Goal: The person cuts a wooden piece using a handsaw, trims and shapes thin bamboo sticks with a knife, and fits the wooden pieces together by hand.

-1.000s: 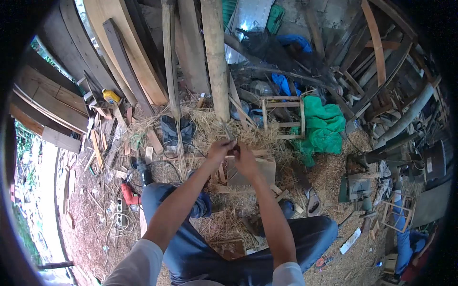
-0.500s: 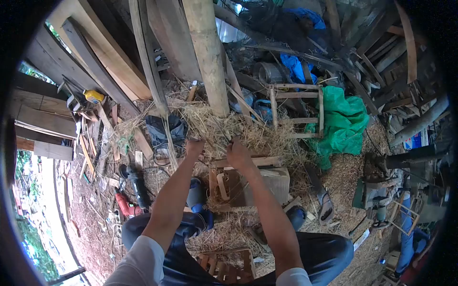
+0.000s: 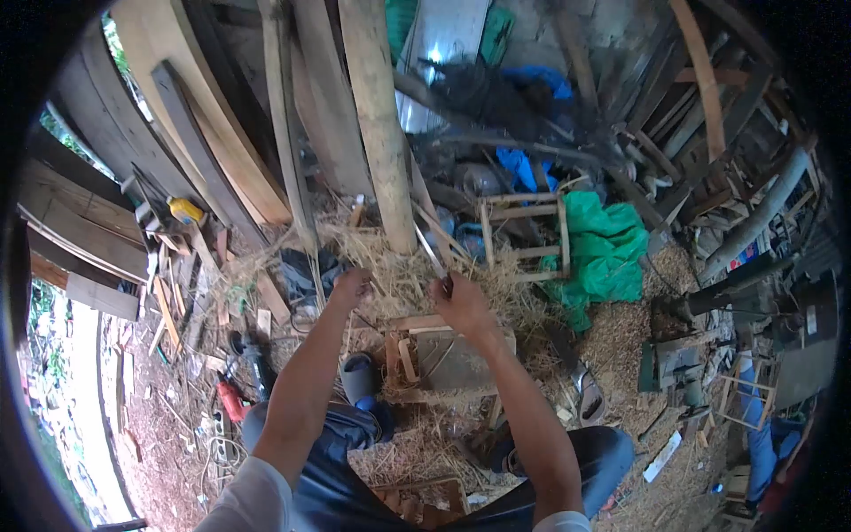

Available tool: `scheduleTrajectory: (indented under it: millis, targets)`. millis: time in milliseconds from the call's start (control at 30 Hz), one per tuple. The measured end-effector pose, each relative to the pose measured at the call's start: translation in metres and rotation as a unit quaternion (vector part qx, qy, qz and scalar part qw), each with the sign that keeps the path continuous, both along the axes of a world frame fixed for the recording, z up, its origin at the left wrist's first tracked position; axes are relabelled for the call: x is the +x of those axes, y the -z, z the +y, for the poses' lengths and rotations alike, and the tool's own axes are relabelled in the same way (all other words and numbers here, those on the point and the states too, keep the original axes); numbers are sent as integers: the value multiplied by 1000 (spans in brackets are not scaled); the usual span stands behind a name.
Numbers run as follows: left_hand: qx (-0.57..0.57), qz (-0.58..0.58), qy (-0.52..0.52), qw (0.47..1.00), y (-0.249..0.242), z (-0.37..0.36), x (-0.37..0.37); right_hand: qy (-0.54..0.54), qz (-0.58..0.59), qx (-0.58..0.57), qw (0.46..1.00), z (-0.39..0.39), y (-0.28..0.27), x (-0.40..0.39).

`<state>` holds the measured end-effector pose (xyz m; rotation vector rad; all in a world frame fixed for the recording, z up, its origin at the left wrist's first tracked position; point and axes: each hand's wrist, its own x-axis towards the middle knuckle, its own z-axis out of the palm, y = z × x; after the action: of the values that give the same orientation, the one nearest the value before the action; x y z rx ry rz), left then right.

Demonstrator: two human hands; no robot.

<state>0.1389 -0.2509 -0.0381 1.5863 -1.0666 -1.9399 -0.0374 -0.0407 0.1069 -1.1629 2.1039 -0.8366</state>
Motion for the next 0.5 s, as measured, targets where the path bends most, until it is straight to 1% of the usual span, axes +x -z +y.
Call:
scheduleTrajectory:
  millis: [33, 67, 100, 133, 167, 200, 233, 267, 333, 367, 400, 467, 500]
  targets:
    - [1, 17, 85, 996, -18, -3, -1, 1, 8, -14, 1000, 10, -15, 4]
    - [-11, 23, 88, 996, -34, -1, -2, 0, 13, -58, 998, 22, -31, 8]
    - [-12, 67, 99, 993, -70, 12, -6, 0, 20, -101, 995, 35, -46, 12]
    - [-11, 110, 109, 988, -103, 30, -10, 2, 29, -110, 994, 47, -59, 14]
    - [-4, 131, 71, 989, -133, 51, -16, -1, 32, -101, 994, 58, -72, 17]
    - [-14, 138, 75, 987, -166, 75, -18, -3, 36, -92, 995, 69, -82, 20]
    - [-33, 158, 103, 982, -198, 101, -18, 5, -10, -199, 980, 81, -85, 26]
    - [-48, 176, 130, 975, -224, 124, -15, 7, -3, -205, 979, 93, -96, 30]
    - [-79, 196, 149, 966, -257, 160, -11, 30, -128, -172, 976, 117, -122, 39]
    - [-104, 211, 163, 958, -267, 174, -12, 34, -144, -177, 973, 127, -125, 40]
    - [-103, 215, 167, 957, -271, 185, -12, 39, -139, -177, 974, 135, -123, 43]
    - [-142, 262, 165, 940, -276, 205, -8, 64, -213, -235, 946, 146, -115, 51]
    - [-148, 253, 163, 942, -286, 215, -5, 66, -211, -233, 947, 151, -121, 55]
